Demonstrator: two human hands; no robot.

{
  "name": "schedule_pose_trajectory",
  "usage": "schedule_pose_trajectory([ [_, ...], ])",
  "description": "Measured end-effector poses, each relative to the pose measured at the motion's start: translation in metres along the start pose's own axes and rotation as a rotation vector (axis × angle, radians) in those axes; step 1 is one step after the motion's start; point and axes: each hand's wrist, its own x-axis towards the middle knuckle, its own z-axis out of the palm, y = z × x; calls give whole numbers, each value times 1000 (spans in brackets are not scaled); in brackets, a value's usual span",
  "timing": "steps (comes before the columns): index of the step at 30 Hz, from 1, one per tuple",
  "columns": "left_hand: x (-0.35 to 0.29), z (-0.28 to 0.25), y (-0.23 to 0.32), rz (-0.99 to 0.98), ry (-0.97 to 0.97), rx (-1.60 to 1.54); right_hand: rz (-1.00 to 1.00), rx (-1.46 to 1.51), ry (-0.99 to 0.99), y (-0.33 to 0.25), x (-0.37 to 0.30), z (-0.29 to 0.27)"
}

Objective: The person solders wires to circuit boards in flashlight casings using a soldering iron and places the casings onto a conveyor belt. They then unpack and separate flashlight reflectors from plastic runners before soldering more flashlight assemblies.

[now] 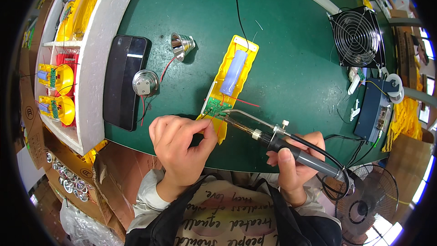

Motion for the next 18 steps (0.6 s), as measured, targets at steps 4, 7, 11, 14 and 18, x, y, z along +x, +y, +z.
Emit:
schedule_pose_trajectory([
  [4, -1, 1, 0, 1, 4, -2, -18, -8, -25, 1, 1, 0],
  [7, -1, 1, 0, -1, 7, -4, -14, -8, -11, 0, 1, 1],
  [11, 0, 1, 0, -1, -3, -6, -20, 7, -17, 0, 1, 0],
  [14, 1, -1, 1, 9, -15, -4, -65, -2, -78, -1, 1, -5],
  [18, 0, -1, 0, 6, -17, -9, -143, -121, -158, -8, 1, -5],
])
